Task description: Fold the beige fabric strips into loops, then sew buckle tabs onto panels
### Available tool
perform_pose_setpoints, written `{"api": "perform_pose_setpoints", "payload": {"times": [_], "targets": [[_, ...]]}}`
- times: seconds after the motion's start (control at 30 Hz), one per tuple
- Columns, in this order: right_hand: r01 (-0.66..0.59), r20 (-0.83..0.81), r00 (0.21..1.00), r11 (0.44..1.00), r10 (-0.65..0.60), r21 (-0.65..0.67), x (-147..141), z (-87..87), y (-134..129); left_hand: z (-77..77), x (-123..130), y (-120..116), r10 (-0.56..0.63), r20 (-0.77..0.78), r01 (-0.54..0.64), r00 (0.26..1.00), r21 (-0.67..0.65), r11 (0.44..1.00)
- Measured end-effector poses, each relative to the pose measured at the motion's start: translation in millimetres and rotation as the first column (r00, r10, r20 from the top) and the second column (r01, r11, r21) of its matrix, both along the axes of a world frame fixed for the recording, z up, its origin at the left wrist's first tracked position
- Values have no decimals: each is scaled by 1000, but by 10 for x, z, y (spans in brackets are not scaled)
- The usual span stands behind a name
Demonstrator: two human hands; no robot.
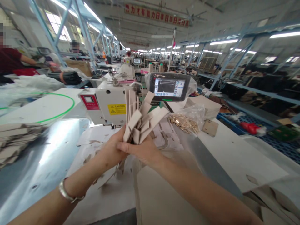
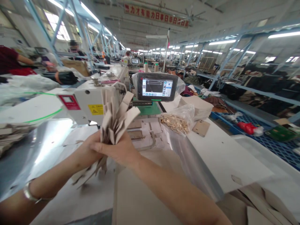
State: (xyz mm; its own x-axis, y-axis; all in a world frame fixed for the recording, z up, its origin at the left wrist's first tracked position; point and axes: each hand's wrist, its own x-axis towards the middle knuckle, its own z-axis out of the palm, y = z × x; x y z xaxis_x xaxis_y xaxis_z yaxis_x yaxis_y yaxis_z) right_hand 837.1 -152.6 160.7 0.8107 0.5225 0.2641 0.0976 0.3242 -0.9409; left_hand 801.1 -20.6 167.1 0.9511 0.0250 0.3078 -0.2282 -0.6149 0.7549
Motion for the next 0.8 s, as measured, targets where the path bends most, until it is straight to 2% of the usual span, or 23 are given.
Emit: {"api": "perform_pose_setpoints", "payload": {"times": [0.13, 0.27, 0.4, 0.5, 0.6, 0.7, 0.8], "targets": [[191, -217, 963, 973, -160, 128, 31, -79, 110, -43, 41, -95, 0, -71, 8, 997, 109, 994], [244, -424, 894, 950, -143, 197, 147, 1, 69, -103, -6, -105, 90, -216, -41, 972, 219, 975], [299, -589, 802, 919, -98, 256, 306, 106, -43, -284, -66, -33, 51, -271, 4, 961, 199, 980], [334, -612, 786, 895, -92, 295, 446, 148, -169, -441, -110, 56, 0, -303, 61, 953, 191, 980], [381, -577, 802, 876, -155, 294, 627, 171, -358, -533, -161, 188, -8, -309, 72, 951, 196, 978], [419, -504, 829, 867, -244, 270, 789, 163, -552, -520, -207, 324, 45, -290, 12, 956, 192, 981], [425, -488, 831, 870, -267, 249, 836, 109, -637, -413, -208, 377, 144, -244, -101, 959, 177, 979]]}}
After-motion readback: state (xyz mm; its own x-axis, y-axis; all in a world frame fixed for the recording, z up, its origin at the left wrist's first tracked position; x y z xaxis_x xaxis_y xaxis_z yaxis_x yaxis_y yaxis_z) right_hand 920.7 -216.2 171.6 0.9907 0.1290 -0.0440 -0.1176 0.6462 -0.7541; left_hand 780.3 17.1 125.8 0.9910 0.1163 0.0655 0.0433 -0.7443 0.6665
